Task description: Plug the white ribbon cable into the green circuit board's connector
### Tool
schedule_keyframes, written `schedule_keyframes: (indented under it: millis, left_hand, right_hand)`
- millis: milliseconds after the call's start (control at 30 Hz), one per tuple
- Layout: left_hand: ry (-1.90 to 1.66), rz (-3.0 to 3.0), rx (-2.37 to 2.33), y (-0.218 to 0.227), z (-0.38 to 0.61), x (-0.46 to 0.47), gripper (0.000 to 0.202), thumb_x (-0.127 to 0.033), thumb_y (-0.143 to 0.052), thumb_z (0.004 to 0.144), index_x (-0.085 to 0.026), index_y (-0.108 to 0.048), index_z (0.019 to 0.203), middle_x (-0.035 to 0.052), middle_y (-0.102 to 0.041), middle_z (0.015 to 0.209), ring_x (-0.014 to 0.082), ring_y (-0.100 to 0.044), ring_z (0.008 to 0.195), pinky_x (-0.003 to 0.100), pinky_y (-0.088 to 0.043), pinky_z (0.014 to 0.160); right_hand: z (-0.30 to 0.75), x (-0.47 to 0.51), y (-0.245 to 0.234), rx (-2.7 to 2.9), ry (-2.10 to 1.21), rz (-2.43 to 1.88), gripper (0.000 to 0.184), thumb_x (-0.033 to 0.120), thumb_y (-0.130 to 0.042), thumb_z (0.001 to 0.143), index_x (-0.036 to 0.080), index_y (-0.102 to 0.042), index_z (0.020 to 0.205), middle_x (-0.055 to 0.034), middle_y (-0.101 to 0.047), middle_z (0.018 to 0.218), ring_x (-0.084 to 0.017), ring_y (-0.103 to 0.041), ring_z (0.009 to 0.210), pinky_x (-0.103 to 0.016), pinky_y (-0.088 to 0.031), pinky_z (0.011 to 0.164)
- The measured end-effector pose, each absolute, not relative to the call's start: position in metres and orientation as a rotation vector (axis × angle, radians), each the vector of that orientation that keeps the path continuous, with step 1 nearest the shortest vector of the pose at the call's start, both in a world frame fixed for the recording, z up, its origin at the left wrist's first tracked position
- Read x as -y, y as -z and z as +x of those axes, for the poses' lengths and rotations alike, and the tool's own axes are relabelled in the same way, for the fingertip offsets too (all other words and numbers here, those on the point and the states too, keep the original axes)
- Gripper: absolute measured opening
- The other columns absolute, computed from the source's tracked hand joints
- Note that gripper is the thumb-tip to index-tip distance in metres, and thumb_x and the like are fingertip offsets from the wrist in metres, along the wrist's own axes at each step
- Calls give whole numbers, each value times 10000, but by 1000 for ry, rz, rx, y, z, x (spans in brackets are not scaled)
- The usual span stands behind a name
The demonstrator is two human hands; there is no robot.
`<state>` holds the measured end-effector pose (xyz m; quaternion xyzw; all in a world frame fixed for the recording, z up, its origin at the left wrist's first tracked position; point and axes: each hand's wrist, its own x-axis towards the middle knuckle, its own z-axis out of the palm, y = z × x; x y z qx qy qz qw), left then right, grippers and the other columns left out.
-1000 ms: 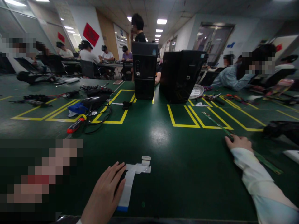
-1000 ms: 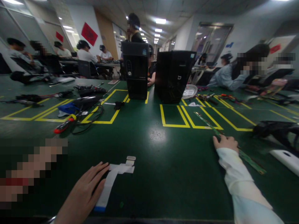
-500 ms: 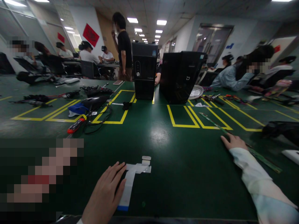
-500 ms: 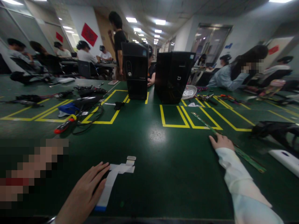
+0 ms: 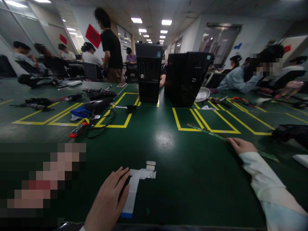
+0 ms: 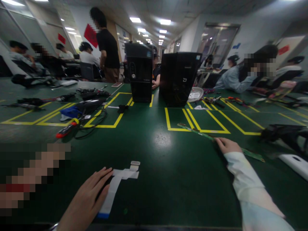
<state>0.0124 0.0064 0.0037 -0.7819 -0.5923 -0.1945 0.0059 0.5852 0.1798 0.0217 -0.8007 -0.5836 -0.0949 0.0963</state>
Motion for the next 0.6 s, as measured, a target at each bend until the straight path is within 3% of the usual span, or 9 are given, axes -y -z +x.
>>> schedule_keyframes:
  millis: [67,167,233,367,600]
  left_hand:
    - [602,-2444,1861,-3,12,-6,429,-413,-432,925,-249,-514,1313,53,-541,1347,285,-467,1265,501,-420,1015]
    - [573,-2441,1881,-1,11,-6,438,-410,-443,923,-251,-499,1327,57,-525,1363,287,-457,1272,510,-411,1020]
    - [568,-2443,1892,0,11,-6,443,-410,-446,922,-253,-490,1334,57,-519,1369,286,-451,1277,512,-407,1022]
    - [578,-2448,1890,1,10,-7,439,-412,-443,922,-254,-500,1326,54,-526,1362,290,-455,1274,516,-412,1018]
    - [561,-2449,1837,-1,11,-7,438,-405,-436,927,-230,-493,1324,75,-524,1361,289,-459,1271,521,-408,1020]
  right_hand:
    - [581,-179,-25,1706,166,-2433,395,437,-426,884,219,-706,1059,-98,-700,1008,-240,-646,847,-288,-478,628]
    - [572,-176,-27,1638,112,-2484,434,419,-378,911,197,-644,1172,-136,-604,1207,-250,-576,1051,-318,-464,774]
    - [567,-174,-25,1503,141,-2552,487,436,-365,909,169,-580,1255,-190,-491,1323,-315,-484,1172,-409,-426,867]
    - [571,-167,-15,1105,188,-2727,657,526,-308,892,72,-477,1337,-316,-369,1347,-476,-354,1221,-611,-335,874]
    - [599,-169,-9,1141,62,-2760,662,528,-283,900,86,-450,1363,-308,-378,1355,-410,-364,1258,-516,-312,933]
